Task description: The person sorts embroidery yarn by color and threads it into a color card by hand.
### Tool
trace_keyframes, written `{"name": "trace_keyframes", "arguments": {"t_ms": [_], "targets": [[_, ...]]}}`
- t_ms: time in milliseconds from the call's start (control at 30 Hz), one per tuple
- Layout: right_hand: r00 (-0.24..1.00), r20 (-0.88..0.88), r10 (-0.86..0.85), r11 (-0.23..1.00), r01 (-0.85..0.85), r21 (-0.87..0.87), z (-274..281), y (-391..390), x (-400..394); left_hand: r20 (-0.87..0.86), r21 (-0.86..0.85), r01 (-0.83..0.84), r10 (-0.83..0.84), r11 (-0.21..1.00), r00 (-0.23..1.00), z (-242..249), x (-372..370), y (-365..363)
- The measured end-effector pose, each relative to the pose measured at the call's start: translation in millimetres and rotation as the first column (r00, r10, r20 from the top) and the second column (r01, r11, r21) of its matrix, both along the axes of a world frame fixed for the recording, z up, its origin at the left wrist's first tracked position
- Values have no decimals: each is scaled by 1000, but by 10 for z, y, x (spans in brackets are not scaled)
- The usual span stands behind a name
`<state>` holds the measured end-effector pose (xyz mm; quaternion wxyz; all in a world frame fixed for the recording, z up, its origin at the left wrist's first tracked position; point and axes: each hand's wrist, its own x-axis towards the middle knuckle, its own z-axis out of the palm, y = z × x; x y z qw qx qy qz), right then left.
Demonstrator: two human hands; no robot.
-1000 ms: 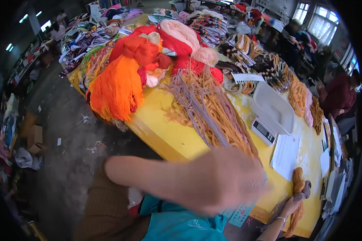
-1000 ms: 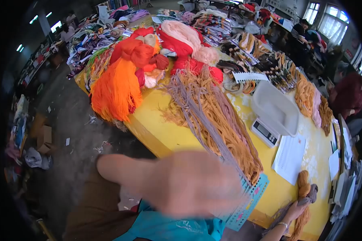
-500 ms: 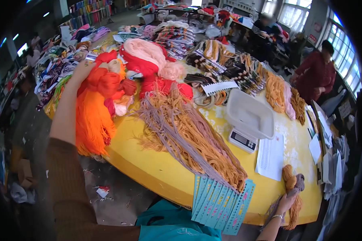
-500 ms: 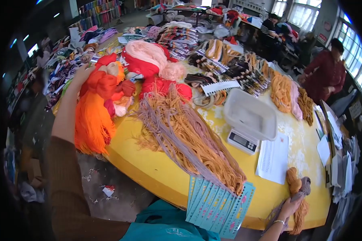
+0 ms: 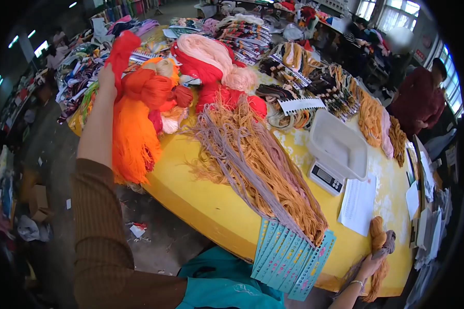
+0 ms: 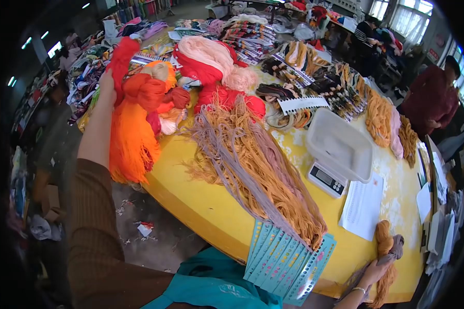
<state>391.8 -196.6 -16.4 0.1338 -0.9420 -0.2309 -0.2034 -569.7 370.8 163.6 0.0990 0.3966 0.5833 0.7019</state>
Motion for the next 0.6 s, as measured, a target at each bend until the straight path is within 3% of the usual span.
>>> {"name": "trace_keyframes", "arguments": {"t_ms": [33,67,133,167,233,333,433,533,600], "targets": [[999,-38,-9,1000,9,-6,8,-5,-15,104,128,25,-38,992,994,-95,-322,82],[999,-42,-3,1000,3,-1,0,-9,-16,378,317,72,-195,946,905,18,-248,-155],[998,-59,-32,999,32,11,3,-7,-31,399,468,37,-248,883,883,161,-309,-600],[998,-62,-24,1000,25,15,1,-11,-37,408,424,-93,-98,901,908,283,-239,-851],[999,-44,-20,1000,21,11,13,-13,-39,302,473,-79,-77,878,950,372,-404,-1239],[996,-66,-51,999,51,4,104,13,-134,144,475,-341,311,811,940,547,-311,-1825],[997,-77,-29,999,31,22,140,2,-163,8,519,-335,388,786,922,739,-71,-2413],[997,-59,47,996,-42,83,41,-65,-20,-39,587,-198,272,785,962,864,482,-2961],[984,-101,146,966,-120,228,-15,-108,131,4,571,-168,202,803,979,804,751,-3226]]}}
